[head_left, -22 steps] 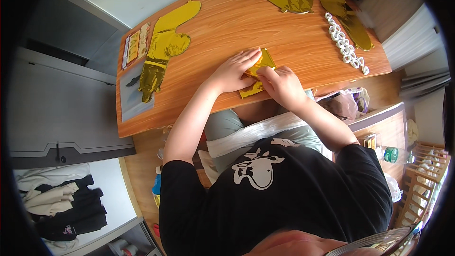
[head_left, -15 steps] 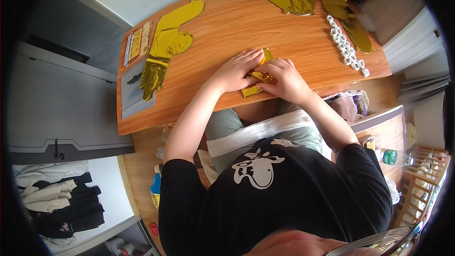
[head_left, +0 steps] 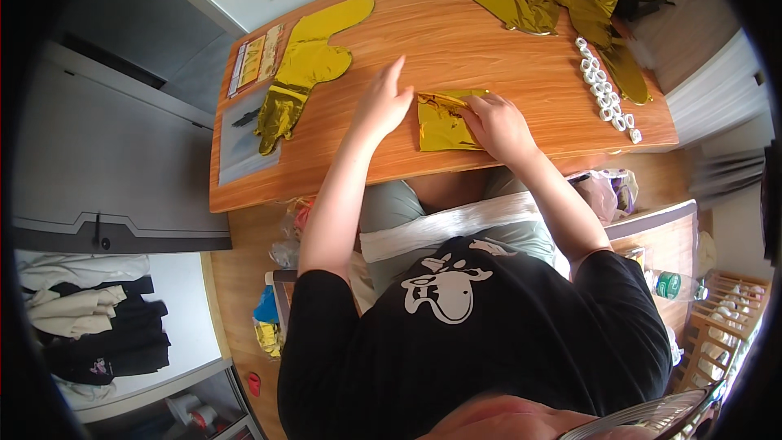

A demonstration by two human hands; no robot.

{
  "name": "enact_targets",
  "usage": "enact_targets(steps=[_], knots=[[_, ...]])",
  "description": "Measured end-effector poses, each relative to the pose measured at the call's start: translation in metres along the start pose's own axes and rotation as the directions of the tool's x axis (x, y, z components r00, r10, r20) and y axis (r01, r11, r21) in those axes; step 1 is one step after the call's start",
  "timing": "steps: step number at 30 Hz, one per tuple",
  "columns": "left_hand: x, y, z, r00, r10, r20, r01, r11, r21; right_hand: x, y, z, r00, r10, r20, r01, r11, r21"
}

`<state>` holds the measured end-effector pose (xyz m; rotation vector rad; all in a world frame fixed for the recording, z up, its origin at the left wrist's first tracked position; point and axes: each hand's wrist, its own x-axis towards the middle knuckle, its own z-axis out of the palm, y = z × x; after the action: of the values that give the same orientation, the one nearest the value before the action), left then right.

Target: The person lays out deflated foil balloons on a table, folds a balloon into a flat rectangle by hand, and positions it onto a cardboard backing card.

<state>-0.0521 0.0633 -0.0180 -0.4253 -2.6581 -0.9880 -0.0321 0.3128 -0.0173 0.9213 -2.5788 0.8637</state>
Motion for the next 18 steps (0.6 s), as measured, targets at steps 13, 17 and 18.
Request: enact_targets(steps=[13, 17, 18], knots=[[-0.03, 0.035, 0.02, 0.882, -0.47, 0.027, 0.464, 0.859, -0.219, 0.003, 0.003, -0.001, 0.975, 0.217, -0.041, -0.213, 0.972, 0.096], [-0.025, 0.035, 0.028, 0.882, -0.471, -0.002, 0.453, 0.849, -0.273, 0.003, 0.005, -0.003, 0.976, 0.218, -0.015, -0.215, 0.971, 0.103], [-0.025, 0.035, 0.03, 0.883, -0.468, -0.032, 0.439, 0.849, -0.295, 0.003, 0.005, -0.002, 0.976, 0.218, -0.016, -0.216, 0.971, 0.104]])
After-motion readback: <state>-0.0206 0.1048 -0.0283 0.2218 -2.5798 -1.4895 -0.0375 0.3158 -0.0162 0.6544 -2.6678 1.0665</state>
